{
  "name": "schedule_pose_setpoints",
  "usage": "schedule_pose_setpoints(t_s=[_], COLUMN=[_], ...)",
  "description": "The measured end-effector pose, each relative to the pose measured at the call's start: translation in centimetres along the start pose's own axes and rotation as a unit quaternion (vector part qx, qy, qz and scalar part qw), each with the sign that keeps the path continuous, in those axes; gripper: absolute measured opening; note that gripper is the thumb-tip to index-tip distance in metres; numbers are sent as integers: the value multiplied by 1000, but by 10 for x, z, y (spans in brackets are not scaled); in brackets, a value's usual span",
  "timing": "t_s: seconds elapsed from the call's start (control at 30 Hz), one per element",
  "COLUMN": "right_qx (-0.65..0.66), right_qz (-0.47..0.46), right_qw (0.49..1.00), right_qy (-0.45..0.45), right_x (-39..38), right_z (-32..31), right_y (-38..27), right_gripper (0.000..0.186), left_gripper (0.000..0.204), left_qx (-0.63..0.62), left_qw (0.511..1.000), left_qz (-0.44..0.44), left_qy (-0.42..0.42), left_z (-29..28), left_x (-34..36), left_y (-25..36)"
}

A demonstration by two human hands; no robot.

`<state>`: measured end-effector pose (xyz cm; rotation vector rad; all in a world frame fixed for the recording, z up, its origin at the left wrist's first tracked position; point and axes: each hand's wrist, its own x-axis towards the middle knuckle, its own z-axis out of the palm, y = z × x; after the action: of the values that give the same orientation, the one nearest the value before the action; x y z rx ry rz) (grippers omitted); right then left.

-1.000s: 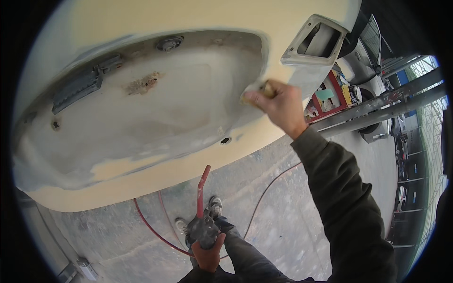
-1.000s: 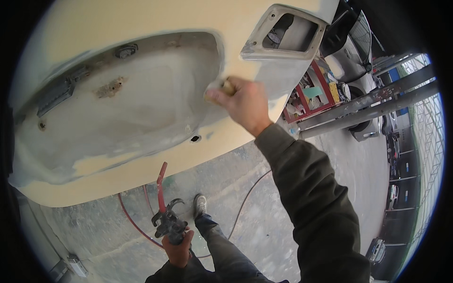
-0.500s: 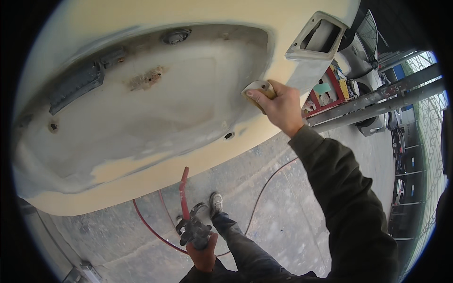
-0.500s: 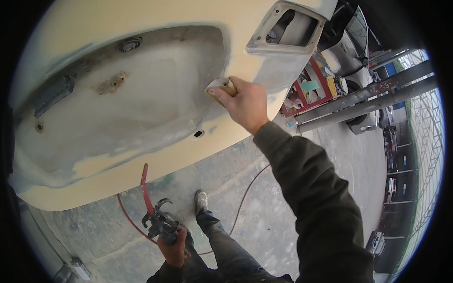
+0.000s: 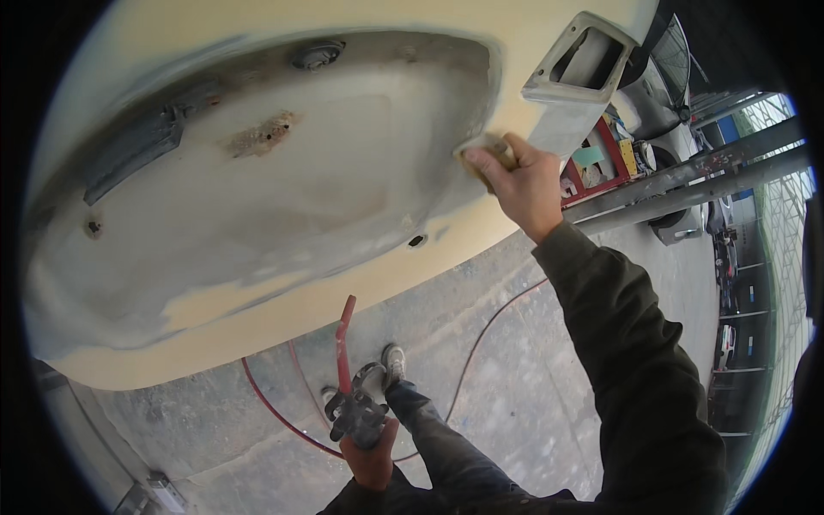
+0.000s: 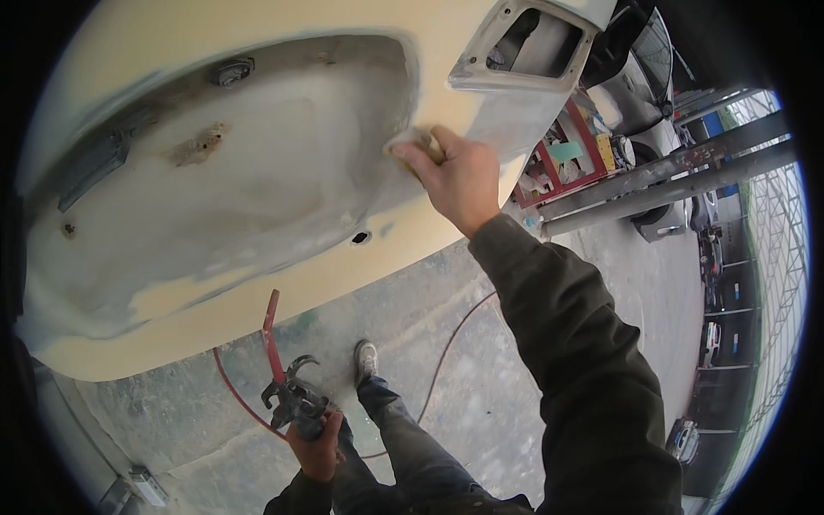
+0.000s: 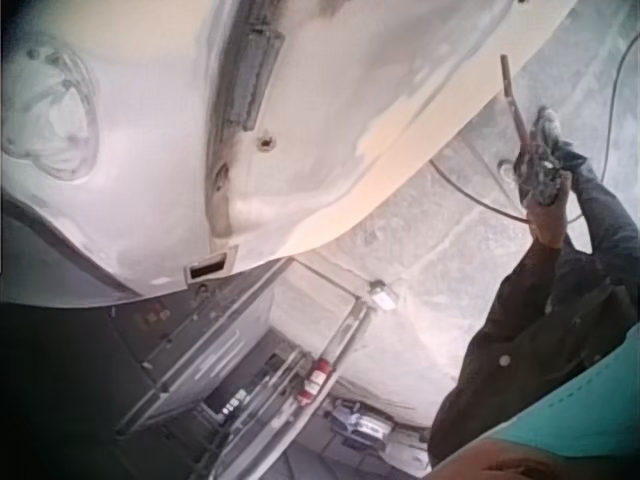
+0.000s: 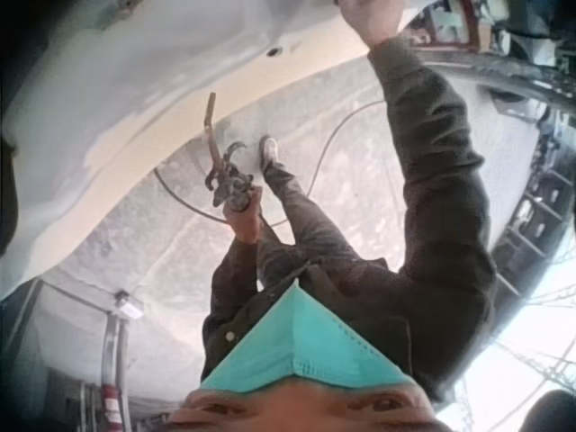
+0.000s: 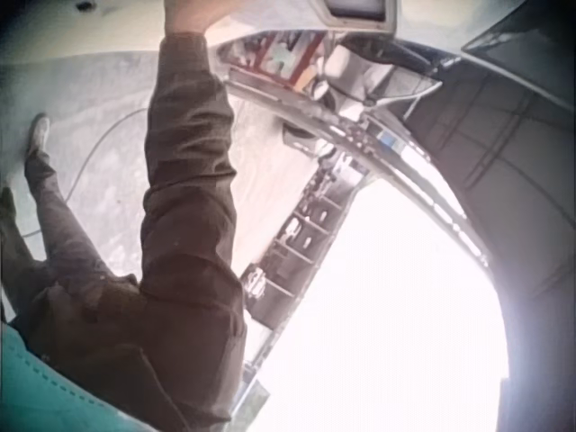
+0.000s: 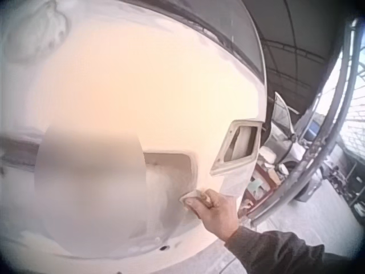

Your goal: The person sands the surface of a detached car trunk lid using a yellow sanding block. They move the block across various areas, including around a circular hole and the license plate recess, to smooth the surface.

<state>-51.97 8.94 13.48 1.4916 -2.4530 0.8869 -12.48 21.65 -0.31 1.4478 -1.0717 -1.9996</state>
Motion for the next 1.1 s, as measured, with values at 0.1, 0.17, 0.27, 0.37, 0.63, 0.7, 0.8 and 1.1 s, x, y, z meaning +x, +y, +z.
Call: schedule_pose_setpoints(t_s=[0.1, 0.17, 0.27, 0.37, 0.63, 0.7, 0.8, 1.1], right_qx=[33, 143, 372, 256, 48, -3, 33, -29], right_qz=[63, 81, 232, 107, -48, -57, -60, -58], right_qw=[979, 958, 868, 944, 997, 996, 997, 996], right_qy=[-189, -233, -232, -180, -38, -66, 47, 64], right_x=[-11, -19, -22, 0, 17, 21, 36, 23], right_z=[-26, -39, -48, -43, -3, -7, -14, -4], right_y=[-3, -14, -29, -27, -17, -31, -29, -25], right_gripper=[30, 23, 22, 27, 25, 34, 33, 30], left_gripper=[16, 16, 14, 14, 13, 13, 16, 17], left_qx=[-7, -6, -6, -35, -10, -11, -45, -54], left_qw=[999, 999, 999, 998, 999, 999, 998, 997], left_qz=[28, 47, 25, -39, -25, -11, 0, -34], left_qy=[14, 23, 24, 35, 35, 41, 48, 47], left_z=[-3, -2, 0, 3, 14, 10, 17, 5], left_x=[-1, 1, 1, -5, -8, -10, -13, -10], left_y=[-2, -7, -9, -4, -13, -13, -3, -14])
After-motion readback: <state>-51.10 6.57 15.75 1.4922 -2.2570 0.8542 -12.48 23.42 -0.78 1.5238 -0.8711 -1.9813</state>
